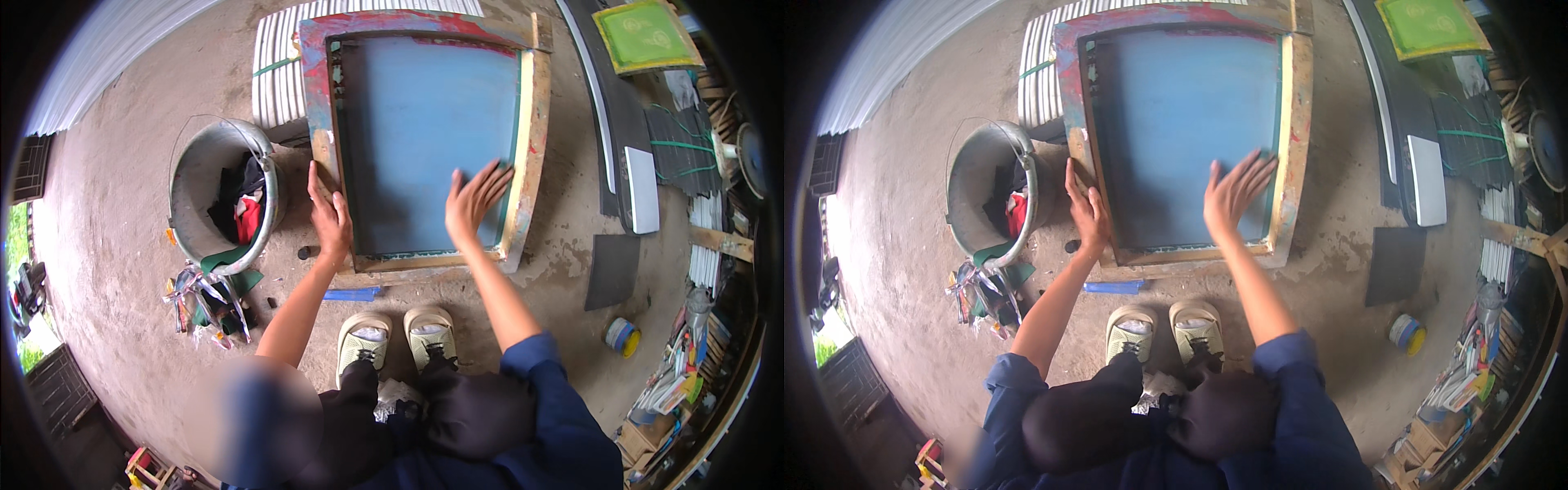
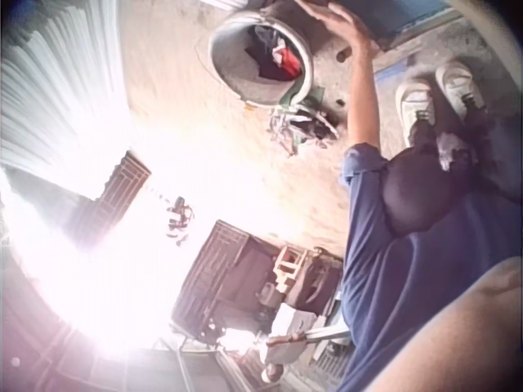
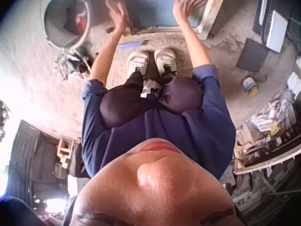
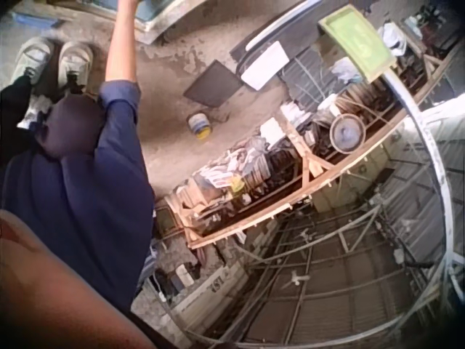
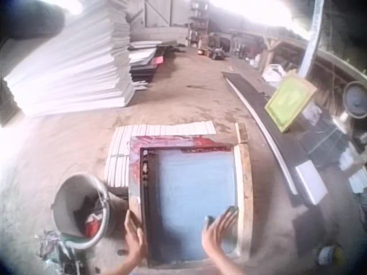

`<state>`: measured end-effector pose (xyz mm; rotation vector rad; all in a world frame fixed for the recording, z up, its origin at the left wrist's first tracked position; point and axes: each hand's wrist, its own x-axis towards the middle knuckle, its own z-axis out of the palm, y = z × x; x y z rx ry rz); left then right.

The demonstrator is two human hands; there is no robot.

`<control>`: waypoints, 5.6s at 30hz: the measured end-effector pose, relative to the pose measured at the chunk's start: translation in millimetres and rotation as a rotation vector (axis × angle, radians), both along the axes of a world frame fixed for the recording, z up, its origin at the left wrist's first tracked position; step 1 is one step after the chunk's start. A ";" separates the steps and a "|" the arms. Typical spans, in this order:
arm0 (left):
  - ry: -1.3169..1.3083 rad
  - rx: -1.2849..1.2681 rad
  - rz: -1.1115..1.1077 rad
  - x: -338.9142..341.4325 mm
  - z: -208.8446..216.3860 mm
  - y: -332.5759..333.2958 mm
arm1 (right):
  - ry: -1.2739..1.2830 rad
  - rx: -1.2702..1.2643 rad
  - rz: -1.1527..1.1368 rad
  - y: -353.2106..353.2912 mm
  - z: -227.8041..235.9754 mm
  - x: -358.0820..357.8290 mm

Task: The person sits on the floor and wipes the surface of a green printing frame with a cloth, then switches to a blue frame and scrapes its edges with a metal tool. The person continues to wipe the blue frame with different cloths.

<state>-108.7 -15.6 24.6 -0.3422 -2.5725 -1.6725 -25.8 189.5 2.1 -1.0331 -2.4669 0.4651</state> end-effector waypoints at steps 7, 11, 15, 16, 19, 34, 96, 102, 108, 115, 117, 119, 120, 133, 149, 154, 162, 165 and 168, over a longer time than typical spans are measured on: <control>-0.122 0.022 -0.015 1.4 -2.8 -3.7 | -0.180 0.210 1.197 -55.3 -11.0 -17.1; -0.087 0.040 -0.019 1.8 -1.9 -5.6 | -0.421 0.201 1.595 -10.1 -9.7 -2.4; -0.048 0.038 -0.031 1.4 3.3 -2.5 | -0.057 0.433 1.037 54.8 42.5 -94.8; -0.040 0.038 -0.041 0.6 4.5 1.5 | 0.007 0.452 0.826 52.2 43.7 -109.0; -0.166 0.031 -0.041 3.9 4.3 -3.4 | 0.079 0.394 0.576 -9.6 34.6 -124.1; 0.147 -0.119 -0.013 0.7 -1.1 1.4 | -0.114 0.391 0.752 -6.4 4.2 -24.7; 0.374 -0.666 -0.232 22.1 50.8 -212.1 | -0.522 -0.185 1.232 -127.9 166.6 -71.5; -0.010 -0.530 0.013 -24.0 67.2 -193.1 | -0.461 -0.314 1.172 -122.0 166.1 -69.6; -0.349 -0.857 0.012 -59.5 30.0 -162.9 | -0.472 -0.449 1.123 -131.1 149.8 -64.9; -0.257 -0.597 0.055 -50.0 30.9 -166.2 | -0.414 -0.536 1.117 -139.0 138.8 -60.1; -0.201 -0.416 0.071 -45.8 48.2 -166.3 | -0.397 -0.550 1.107 -138.2 139.5 -58.2; -0.277 -0.303 0.040 -44.4 80.8 -168.5 | -0.317 -0.539 1.133 -139.2 146.7 -57.7; -0.313 -0.243 0.022 -43.9 92.9 -168.1 | -0.278 -0.529 1.142 -138.4 150.8 -57.3; -0.186 0.238 -0.280 -14.6 201.9 -122.9 | 0.263 -0.848 1.115 -155.0 213.9 -48.4; 0.104 -0.542 -0.295 90.1 14.3 -119.9 | 0.107 -0.894 0.657 -88.8 100.1 9.0; 0.015 -0.507 -0.259 88.1 9.9 -119.4 | 0.071 -1.144 0.570 -86.5 95.8 13.9; -0.123 0.052 -0.269 57.2 95.9 -95.9 | 0.216 -1.357 0.453 -72.1 136.0 38.9; -0.385 0.556 -0.450 42.9 107.0 -78.6 | 0.273 -1.449 0.408 -70.9 165.5 45.4; -0.355 0.604 -0.586 39.5 130.6 -46.5 | 0.316 -1.510 0.357 -53.3 182.2 55.5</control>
